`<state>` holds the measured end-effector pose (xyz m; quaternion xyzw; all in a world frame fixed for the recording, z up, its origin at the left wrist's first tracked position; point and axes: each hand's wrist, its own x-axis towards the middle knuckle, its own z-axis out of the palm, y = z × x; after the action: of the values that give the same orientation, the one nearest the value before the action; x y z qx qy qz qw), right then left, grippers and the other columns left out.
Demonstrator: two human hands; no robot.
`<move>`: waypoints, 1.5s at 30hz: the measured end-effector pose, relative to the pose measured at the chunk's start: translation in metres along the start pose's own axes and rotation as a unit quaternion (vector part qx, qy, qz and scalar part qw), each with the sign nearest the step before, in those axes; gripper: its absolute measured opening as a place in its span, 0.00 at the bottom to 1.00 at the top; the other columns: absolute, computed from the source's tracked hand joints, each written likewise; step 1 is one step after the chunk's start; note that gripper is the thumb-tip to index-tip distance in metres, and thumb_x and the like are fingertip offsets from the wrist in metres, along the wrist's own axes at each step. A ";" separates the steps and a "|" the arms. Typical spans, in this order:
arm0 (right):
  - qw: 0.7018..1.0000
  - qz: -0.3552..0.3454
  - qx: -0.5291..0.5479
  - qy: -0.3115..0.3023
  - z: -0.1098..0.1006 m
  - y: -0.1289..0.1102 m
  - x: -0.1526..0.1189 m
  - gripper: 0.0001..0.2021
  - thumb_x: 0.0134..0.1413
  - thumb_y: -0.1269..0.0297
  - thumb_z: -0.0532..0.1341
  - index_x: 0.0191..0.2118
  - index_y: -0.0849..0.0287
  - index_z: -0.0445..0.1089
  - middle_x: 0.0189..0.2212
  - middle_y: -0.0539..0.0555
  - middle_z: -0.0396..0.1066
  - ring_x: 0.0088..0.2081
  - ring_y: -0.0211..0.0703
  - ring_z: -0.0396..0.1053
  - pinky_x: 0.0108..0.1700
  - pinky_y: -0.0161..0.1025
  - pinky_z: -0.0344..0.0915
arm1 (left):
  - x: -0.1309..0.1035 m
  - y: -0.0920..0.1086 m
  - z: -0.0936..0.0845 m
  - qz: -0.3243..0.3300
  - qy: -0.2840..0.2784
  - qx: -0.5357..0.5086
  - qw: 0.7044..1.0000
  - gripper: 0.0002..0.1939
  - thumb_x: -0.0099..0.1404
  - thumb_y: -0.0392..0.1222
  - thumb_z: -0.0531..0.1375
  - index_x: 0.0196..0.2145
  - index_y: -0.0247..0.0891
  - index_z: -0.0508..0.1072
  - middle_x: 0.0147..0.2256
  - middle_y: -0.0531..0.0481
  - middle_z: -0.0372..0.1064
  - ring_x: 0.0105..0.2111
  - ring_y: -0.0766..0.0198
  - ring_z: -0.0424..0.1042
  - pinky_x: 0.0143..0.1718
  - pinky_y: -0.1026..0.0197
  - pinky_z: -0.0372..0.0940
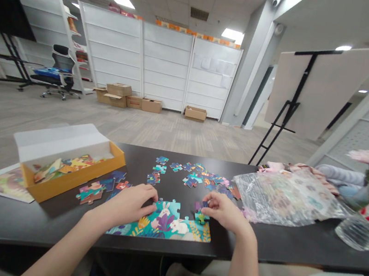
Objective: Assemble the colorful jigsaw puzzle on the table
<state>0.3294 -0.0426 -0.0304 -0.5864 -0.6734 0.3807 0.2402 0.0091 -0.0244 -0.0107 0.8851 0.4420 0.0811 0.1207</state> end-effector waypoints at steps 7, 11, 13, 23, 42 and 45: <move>0.997 0.027 -0.057 0.034 0.001 -0.001 0.001 0.16 0.41 0.58 0.70 0.37 0.59 0.71 0.28 0.49 0.69 0.30 0.39 0.66 0.32 0.35 0.62 | 0.000 -0.003 0.003 0.004 0.002 -0.003 1.000 0.08 0.67 0.43 0.57 0.40 0.41 0.74 0.44 0.46 0.74 0.47 0.53 0.72 0.48 0.54 0.66; 0.995 0.022 -0.089 0.035 0.001 0.001 0.001 0.16 0.39 0.60 0.72 0.36 0.59 0.73 0.31 0.50 0.70 0.30 0.38 0.66 0.33 0.35 0.62 | 0.001 -0.001 0.003 0.001 0.001 0.002 1.000 0.08 0.67 0.43 0.56 0.40 0.41 0.74 0.44 0.46 0.74 0.46 0.53 0.72 0.49 0.54 0.66; 0.994 0.022 -0.095 0.040 0.002 0.004 0.002 0.17 0.38 0.60 0.72 0.36 0.59 0.74 0.31 0.50 0.70 0.31 0.39 0.66 0.33 0.35 0.62 | 0.001 -0.001 0.002 0.000 0.000 0.004 1.000 0.08 0.67 0.43 0.56 0.39 0.41 0.74 0.44 0.45 0.74 0.47 0.53 0.72 0.49 0.54 0.66; 0.997 0.031 -0.070 0.015 0.002 0.000 0.000 0.16 0.40 0.59 0.71 0.37 0.58 0.72 0.29 0.48 0.67 0.28 0.37 0.64 0.30 0.35 0.59 | 0.001 0.003 -0.001 -0.009 -0.010 0.006 1.000 0.08 0.66 0.42 0.56 0.40 0.40 0.73 0.44 0.45 0.74 0.47 0.53 0.72 0.48 0.54 0.66; 0.992 0.011 -0.104 0.064 0.003 0.002 0.003 0.14 0.49 0.52 0.66 0.34 0.59 0.72 0.25 0.50 0.72 0.27 0.40 0.67 0.30 0.36 0.60 | 0.001 0.015 0.009 0.075 -0.021 -0.059 0.995 0.37 0.52 0.65 0.68 0.54 0.43 0.71 0.53 0.43 0.70 0.54 0.46 0.68 0.54 0.48 0.63; 0.972 0.032 -0.138 0.186 -0.004 0.003 0.005 0.12 0.55 0.54 0.61 0.33 0.58 0.72 0.28 0.53 0.76 0.30 0.43 0.71 0.34 0.37 0.62 | 0.002 0.018 0.013 0.088 -0.016 -0.049 0.995 0.37 0.53 0.68 0.65 0.53 0.42 0.72 0.52 0.43 0.71 0.53 0.46 0.68 0.55 0.47 0.62</move>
<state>0.3333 -0.0370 -0.0306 -0.6953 -0.6441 0.1760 0.2657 0.0274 -0.0350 -0.0177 0.9149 0.3557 0.0990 0.1630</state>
